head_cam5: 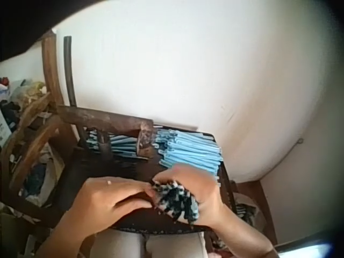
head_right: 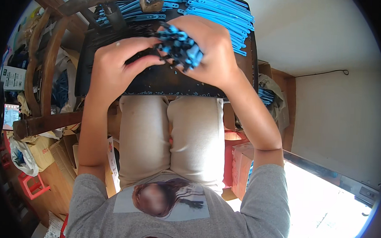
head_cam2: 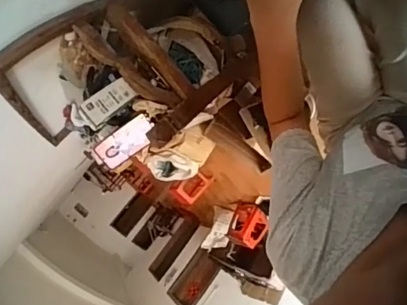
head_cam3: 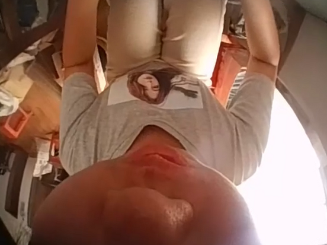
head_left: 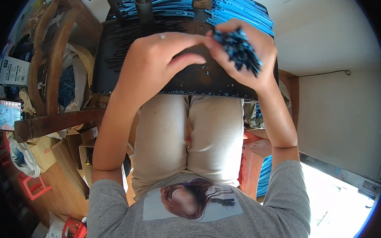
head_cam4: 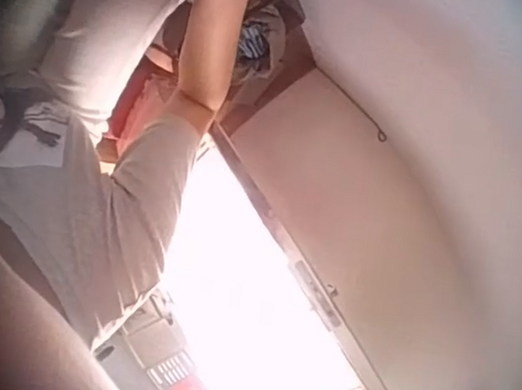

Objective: Assembling small black components onto blue plastic tubes at a production workstation.

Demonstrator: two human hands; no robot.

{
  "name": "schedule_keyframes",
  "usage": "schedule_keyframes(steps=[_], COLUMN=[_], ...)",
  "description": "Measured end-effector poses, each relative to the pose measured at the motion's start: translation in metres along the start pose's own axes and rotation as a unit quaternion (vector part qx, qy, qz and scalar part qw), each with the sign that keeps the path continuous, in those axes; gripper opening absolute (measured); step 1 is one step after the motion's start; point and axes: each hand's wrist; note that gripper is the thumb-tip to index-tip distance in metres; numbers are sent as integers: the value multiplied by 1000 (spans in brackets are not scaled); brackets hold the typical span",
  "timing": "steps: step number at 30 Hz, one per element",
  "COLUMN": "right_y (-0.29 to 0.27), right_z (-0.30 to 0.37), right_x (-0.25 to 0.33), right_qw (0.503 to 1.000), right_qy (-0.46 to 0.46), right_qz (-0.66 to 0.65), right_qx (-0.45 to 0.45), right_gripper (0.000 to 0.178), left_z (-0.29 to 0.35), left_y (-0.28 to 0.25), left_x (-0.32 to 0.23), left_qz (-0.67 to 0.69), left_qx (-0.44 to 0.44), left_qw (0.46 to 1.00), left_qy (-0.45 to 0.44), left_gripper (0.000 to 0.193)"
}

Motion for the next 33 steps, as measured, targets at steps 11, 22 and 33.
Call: schedule_keyframes(steps=[11, 22, 33], right_y=[-21, -49, -35], right_z=[29, 25, -2], right_x=[18, -19, -58], right_qw=[977, 946, 916], right_qy=[163, 189, 233], right_qz=[-134, 244, 302], right_qx=[-41, 97, 125], right_gripper=[15, 31, 32], left_z=[31, 30, 23], left_y=[-53, -51, -52], left_x=[0, 2, -2], left_qz=[-204, -248, -224], left_qx=[111, 94, 53], left_qw=[972, 964, 973], left_qy=[10, 15, -19], left_gripper=[27, 26, 18])
Point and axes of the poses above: each hand's wrist, its own z-axis away from the middle knuckle, its own y-axis out of the palm, x = y × z, and after that the axes turned 2 degrees about y, right-handed
